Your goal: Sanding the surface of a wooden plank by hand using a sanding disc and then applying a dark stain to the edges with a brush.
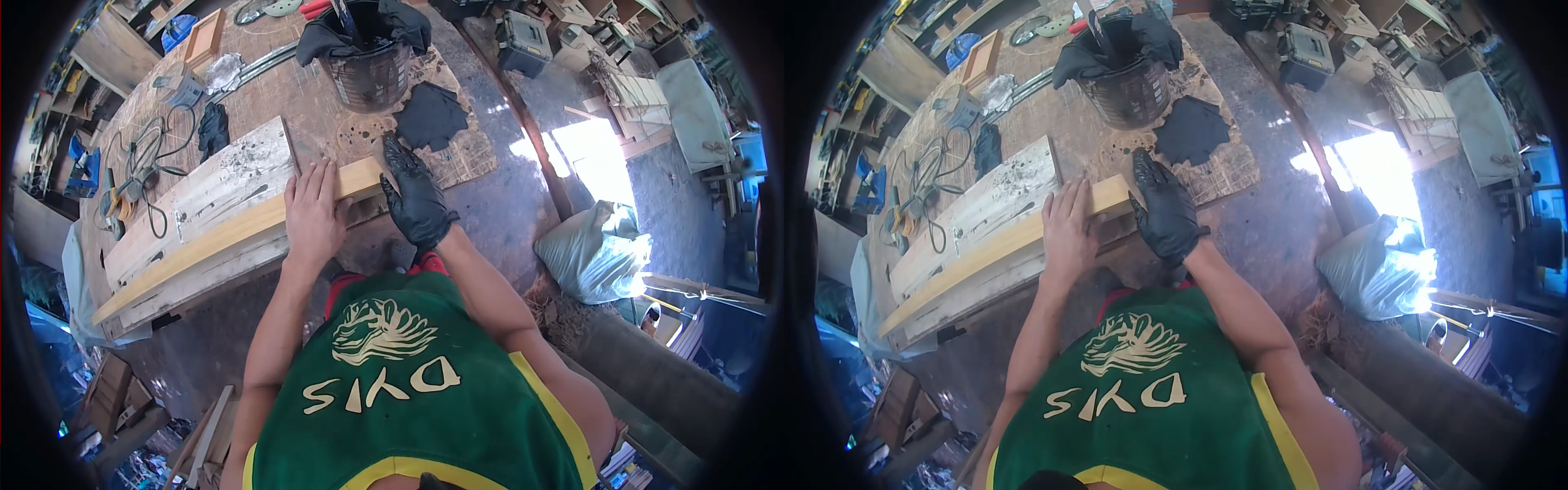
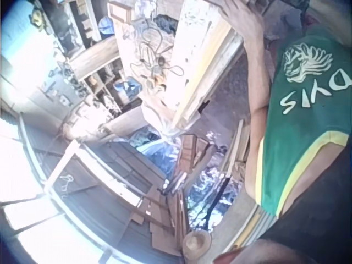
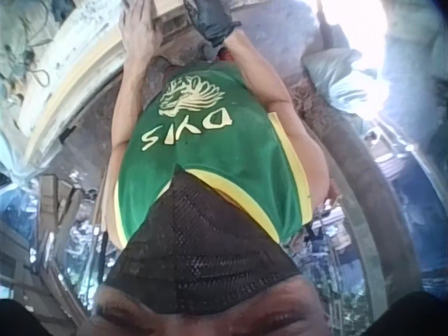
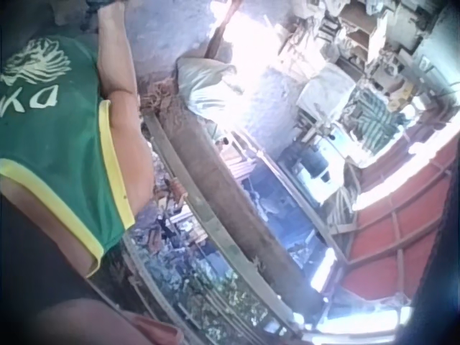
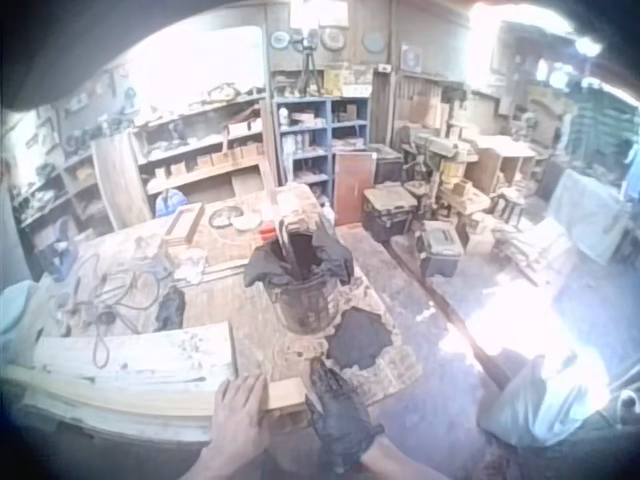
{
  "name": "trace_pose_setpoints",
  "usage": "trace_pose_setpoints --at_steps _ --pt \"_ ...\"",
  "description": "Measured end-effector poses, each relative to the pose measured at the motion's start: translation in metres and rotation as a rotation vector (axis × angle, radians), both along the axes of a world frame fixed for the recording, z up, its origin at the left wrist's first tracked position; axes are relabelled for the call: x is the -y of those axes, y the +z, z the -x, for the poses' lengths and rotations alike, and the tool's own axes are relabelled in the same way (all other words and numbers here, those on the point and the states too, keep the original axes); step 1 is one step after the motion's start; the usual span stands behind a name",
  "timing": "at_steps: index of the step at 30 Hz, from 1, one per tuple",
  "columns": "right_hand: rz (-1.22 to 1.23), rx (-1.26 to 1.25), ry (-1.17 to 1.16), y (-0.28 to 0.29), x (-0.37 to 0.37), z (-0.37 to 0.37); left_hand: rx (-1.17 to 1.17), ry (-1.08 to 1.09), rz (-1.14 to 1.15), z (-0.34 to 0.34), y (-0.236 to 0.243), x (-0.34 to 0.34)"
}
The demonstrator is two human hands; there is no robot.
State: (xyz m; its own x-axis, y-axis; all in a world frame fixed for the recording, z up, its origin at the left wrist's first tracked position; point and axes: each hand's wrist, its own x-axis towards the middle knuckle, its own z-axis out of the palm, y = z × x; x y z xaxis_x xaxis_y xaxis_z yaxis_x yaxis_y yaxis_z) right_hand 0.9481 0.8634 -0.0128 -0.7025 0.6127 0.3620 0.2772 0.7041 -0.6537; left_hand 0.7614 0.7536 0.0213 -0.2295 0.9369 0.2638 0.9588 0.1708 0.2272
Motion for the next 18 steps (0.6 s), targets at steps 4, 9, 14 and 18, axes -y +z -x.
trace_pose_setpoints --at_steps 4,9,14,18 --pt "-0.058 -0.064 -0.015 -0.002 -0.003 0.004 -0.002 0.000 0.007 -0.001 0.002 0.000" --pt "-0.014 -0.003 -0.019 0.000 0.000 0.001 0.000 0.000 0.016 -0.001 0.001 -0.002" --pt "-0.037 -0.127 0.013 0.001 -0.006 0.005 -0.024 -0.008 0.027 -0.001 -0.001 -0.002" --pt "0.080 0.015 0.064 0.004 -0.010 0.008 -0.004 -0.009 0.011 -0.001 -0.002 -0.004"
